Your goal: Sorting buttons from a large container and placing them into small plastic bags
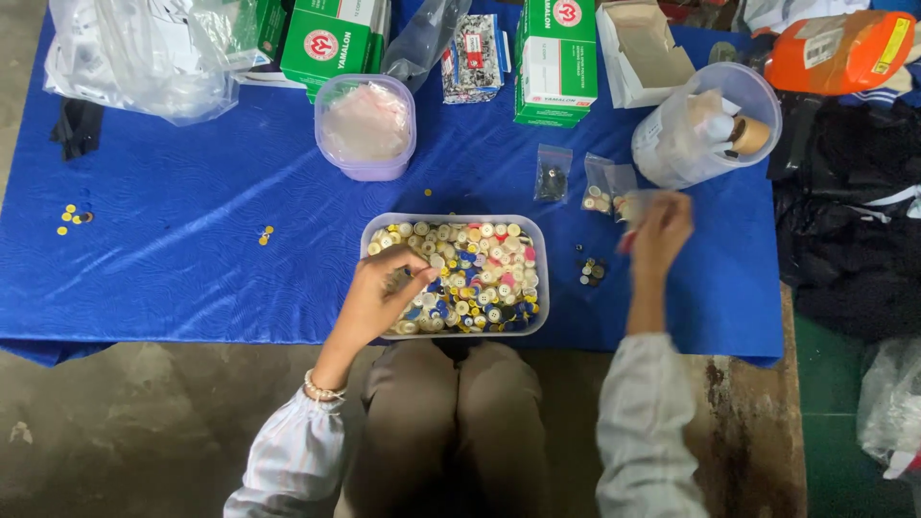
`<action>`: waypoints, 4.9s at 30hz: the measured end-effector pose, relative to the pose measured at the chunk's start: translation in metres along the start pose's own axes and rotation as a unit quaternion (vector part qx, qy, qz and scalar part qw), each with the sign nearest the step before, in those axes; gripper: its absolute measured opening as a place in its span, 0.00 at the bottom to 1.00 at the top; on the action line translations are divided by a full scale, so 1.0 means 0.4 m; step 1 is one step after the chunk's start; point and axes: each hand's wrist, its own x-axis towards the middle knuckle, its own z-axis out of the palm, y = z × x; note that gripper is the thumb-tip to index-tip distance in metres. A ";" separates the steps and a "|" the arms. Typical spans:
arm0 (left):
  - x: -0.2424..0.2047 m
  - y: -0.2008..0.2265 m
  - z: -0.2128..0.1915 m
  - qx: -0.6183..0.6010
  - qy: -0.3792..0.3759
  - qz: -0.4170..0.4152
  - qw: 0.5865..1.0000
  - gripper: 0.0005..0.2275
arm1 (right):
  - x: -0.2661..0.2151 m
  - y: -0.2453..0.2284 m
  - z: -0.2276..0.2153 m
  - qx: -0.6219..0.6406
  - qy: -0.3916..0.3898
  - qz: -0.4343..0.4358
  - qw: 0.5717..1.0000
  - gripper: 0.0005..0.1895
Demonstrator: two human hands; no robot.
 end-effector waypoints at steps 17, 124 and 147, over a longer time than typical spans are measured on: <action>0.111 -0.152 -0.165 0.295 0.174 0.047 0.938 0.01 | -0.002 0.175 0.044 -0.259 0.173 -0.060 0.948 0.17; -0.109 -0.116 -0.077 0.255 0.178 0.136 0.941 0.22 | -0.310 -0.469 0.366 0.020 -0.418 -0.180 0.890 0.03; -0.058 -0.115 0.040 0.262 0.121 0.159 0.944 0.16 | -0.210 -0.628 0.246 0.053 -0.418 -0.161 0.892 0.05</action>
